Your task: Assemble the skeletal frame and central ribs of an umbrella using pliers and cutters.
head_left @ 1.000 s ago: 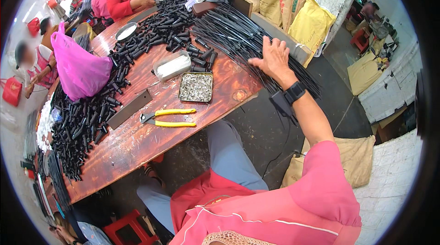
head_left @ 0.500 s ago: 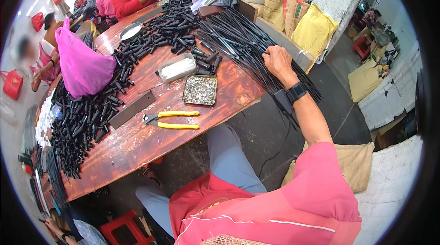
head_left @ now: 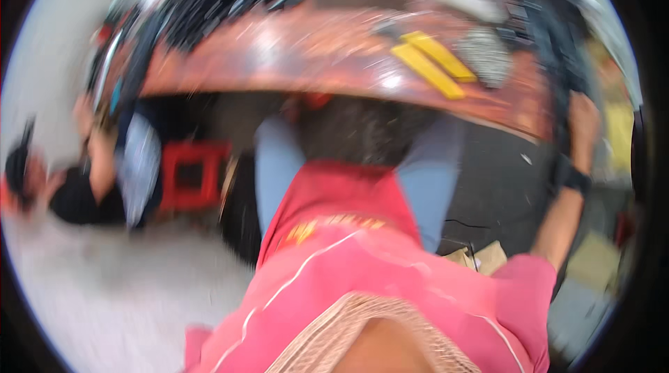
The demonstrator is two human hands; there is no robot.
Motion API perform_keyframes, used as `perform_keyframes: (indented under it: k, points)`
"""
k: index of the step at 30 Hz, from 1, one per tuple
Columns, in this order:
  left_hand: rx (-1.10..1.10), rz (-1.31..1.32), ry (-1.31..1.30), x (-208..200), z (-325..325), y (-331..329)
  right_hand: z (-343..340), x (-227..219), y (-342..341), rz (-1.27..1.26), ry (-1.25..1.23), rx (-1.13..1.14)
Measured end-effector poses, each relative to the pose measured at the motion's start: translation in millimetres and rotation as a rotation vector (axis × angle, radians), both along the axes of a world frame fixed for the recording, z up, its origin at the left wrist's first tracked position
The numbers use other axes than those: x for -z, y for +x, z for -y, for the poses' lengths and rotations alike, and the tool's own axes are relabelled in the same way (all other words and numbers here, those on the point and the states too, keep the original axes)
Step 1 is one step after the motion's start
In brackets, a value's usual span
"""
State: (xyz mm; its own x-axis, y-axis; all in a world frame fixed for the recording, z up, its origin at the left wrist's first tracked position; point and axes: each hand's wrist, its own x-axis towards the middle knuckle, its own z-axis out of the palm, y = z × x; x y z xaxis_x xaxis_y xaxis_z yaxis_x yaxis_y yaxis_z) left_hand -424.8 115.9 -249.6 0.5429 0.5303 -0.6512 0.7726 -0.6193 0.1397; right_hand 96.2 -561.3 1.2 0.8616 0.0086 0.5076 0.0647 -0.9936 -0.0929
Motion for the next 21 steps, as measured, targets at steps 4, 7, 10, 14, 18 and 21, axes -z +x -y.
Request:
perform_keyframes:
  k: [4, 7, 10, 14, 18, 21]
  points:
    - [-0.466, -0.093, -0.056, -45, 63, -178, 85, 9, 48, -0.237, -0.017, 0.091]
    - [-0.672, -0.069, -0.117, -52, 99, -225, 68, 25, 63, -0.267, -0.064, 0.070]
    - [-0.768, 0.003, -0.193, -48, 97, -235, 50, 27, 55, -0.234, -0.079, 0.088]
    - [-0.837, 0.088, -0.334, -41, 107, -235, 48, 0, 27, -0.202, -0.182, 0.167]
    - [-1.090, -0.154, 0.166, -103, 110, -275, 16, -4, 12, -0.194, -0.190, 0.170]
    - [-1.074, -0.260, 0.264, -128, 123, -313, 22, -1, 22, -0.191, -0.195, 0.165]
